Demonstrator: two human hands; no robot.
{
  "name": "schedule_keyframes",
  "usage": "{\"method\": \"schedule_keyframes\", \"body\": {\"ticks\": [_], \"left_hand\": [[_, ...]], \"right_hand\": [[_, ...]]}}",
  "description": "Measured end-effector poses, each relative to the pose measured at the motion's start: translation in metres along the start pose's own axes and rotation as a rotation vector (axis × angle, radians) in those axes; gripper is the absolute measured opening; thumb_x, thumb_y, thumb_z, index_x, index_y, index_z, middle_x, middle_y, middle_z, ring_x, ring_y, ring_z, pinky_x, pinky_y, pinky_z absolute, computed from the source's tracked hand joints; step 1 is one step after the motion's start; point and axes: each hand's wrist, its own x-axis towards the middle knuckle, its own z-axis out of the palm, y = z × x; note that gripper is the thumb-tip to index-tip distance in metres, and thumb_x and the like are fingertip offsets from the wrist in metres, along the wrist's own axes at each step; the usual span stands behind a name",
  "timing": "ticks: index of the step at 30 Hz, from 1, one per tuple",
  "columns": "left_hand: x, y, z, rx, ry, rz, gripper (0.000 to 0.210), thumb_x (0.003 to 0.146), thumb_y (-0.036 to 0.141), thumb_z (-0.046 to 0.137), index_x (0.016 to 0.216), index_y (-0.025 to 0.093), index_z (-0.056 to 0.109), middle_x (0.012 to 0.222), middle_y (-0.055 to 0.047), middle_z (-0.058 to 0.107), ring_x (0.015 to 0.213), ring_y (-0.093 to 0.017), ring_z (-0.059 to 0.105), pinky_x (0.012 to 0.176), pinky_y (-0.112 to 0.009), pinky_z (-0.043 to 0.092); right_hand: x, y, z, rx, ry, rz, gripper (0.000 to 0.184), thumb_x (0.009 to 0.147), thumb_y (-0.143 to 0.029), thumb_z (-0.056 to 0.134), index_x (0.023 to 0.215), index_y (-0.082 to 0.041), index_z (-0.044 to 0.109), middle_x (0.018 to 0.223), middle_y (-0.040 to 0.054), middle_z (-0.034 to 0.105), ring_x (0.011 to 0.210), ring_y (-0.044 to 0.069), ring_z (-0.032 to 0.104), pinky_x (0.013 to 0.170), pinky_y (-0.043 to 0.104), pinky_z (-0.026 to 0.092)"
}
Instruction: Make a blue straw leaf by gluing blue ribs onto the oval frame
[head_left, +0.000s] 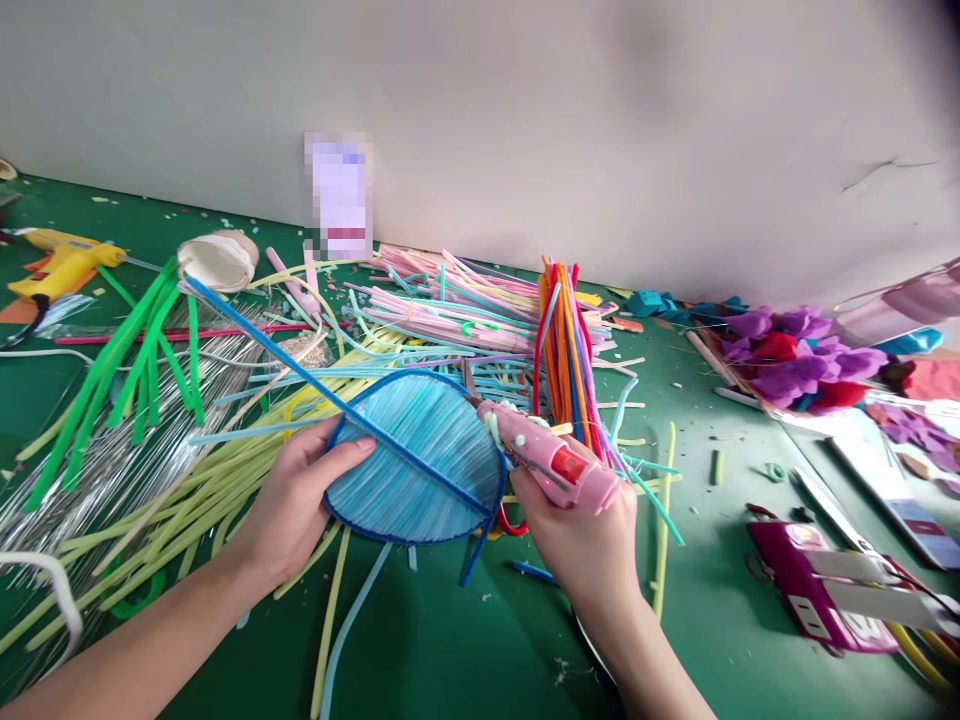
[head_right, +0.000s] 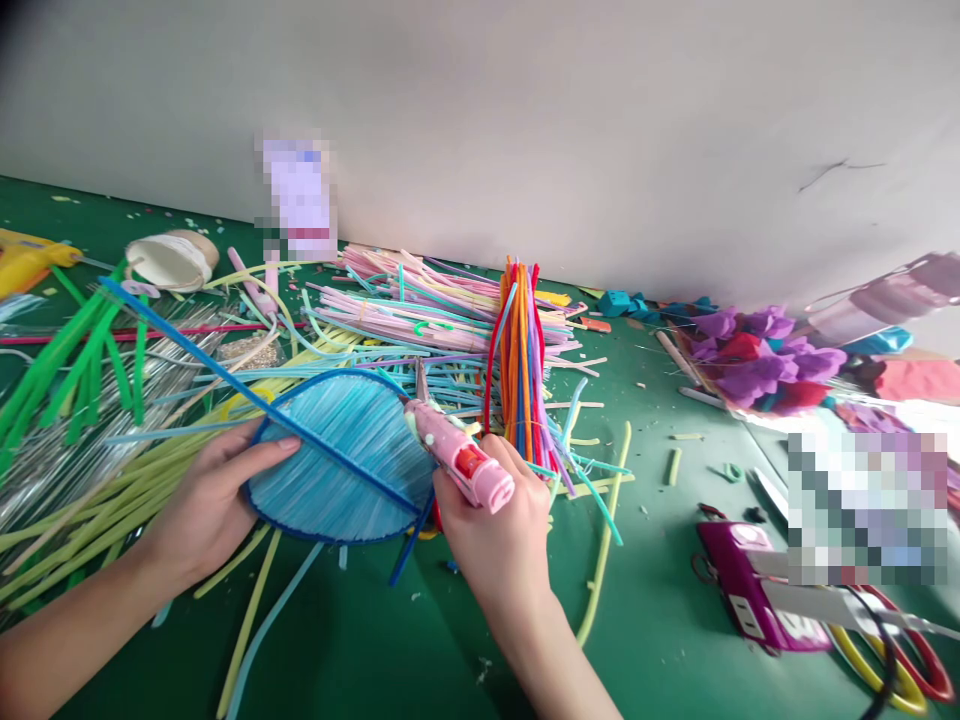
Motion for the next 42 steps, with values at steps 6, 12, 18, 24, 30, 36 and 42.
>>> {"method": "schedule_keyframes", "body": {"ticks": [6, 12, 18, 24, 30, 36, 42], "left_hand": [[0.002, -0.002, -0.001, 0.001, 0.026, 0.022, 0.039, 0.073, 0.031, 0.082, 0.111, 0.026, 0.076, 0.113, -0.007, 0.076, 0.107, -0.034, 0.069, 0.077, -0.034, 0.060], [0.004, -0.005, -0.002, -0.023, 0.068, 0.045, 0.038, 0.072, 0.029, 0.082, 0.110, 0.027, 0.077, 0.110, -0.007, 0.077, 0.101, -0.031, 0.071, 0.072, -0.032, 0.061], [0.005, -0.004, -0.002, -0.031, 0.073, 0.066, 0.039, 0.070, 0.029, 0.083, 0.109, 0.026, 0.078, 0.106, -0.008, 0.077, 0.097, -0.031, 0.072, 0.071, -0.033, 0.061], [0.005, -0.003, -0.002, -0.036, 0.069, 0.070, 0.041, 0.071, 0.028, 0.083, 0.111, 0.026, 0.077, 0.108, -0.008, 0.077, 0.098, -0.031, 0.072, 0.069, -0.030, 0.061], [0.005, -0.001, -0.001, -0.047, 0.088, 0.083, 0.039, 0.070, 0.028, 0.084, 0.108, 0.025, 0.078, 0.108, -0.008, 0.077, 0.099, -0.030, 0.071, 0.069, -0.029, 0.061], [0.004, 0.003, -0.002, -0.046, 0.098, 0.070, 0.040, 0.069, 0.029, 0.084, 0.108, 0.024, 0.078, 0.111, -0.008, 0.077, 0.102, -0.031, 0.071, 0.072, -0.031, 0.061], [0.006, 0.003, -0.004, -0.065, 0.085, 0.097, 0.040, 0.071, 0.027, 0.084, 0.110, 0.025, 0.077, 0.109, -0.005, 0.078, 0.100, -0.026, 0.072, 0.073, -0.028, 0.061]], "right_hand": [[0.000, 0.002, 0.000, -0.014, 0.008, -0.004, 0.016, 0.076, -0.021, 0.061, 0.087, -0.019, 0.073, 0.064, -0.0003, 0.066, 0.050, 0.015, 0.059, 0.050, 0.025, 0.045], [-0.001, 0.004, 0.002, -0.013, 0.021, -0.004, 0.013, 0.077, -0.022, 0.061, 0.083, -0.021, 0.072, 0.064, -0.0002, 0.066, 0.050, 0.014, 0.058, 0.050, 0.024, 0.045], [-0.001, 0.002, 0.001, -0.008, 0.003, -0.002, 0.015, 0.078, -0.022, 0.060, 0.084, -0.021, 0.073, 0.063, -0.0001, 0.066, 0.050, 0.015, 0.058, 0.050, 0.025, 0.046], [0.000, 0.003, 0.001, -0.025, 0.023, -0.015, 0.015, 0.077, -0.022, 0.060, 0.083, -0.019, 0.074, 0.062, 0.0001, 0.066, 0.047, 0.014, 0.057, 0.046, 0.025, 0.043], [-0.001, 0.004, 0.001, -0.025, 0.013, -0.025, 0.012, 0.078, -0.022, 0.060, 0.081, -0.021, 0.072, 0.061, -0.0002, 0.064, 0.048, 0.014, 0.056, 0.050, 0.025, 0.044], [-0.004, 0.008, 0.005, 0.003, 0.034, 0.001, 0.008, 0.079, -0.025, 0.062, 0.076, -0.023, 0.069, 0.061, -0.0005, 0.063, 0.052, 0.015, 0.058, 0.051, 0.025, 0.044], [-0.005, 0.010, 0.006, -0.015, 0.058, -0.026, 0.008, 0.079, -0.025, 0.062, 0.078, -0.023, 0.070, 0.063, -0.0005, 0.064, 0.051, 0.015, 0.057, 0.051, 0.026, 0.044]]}}
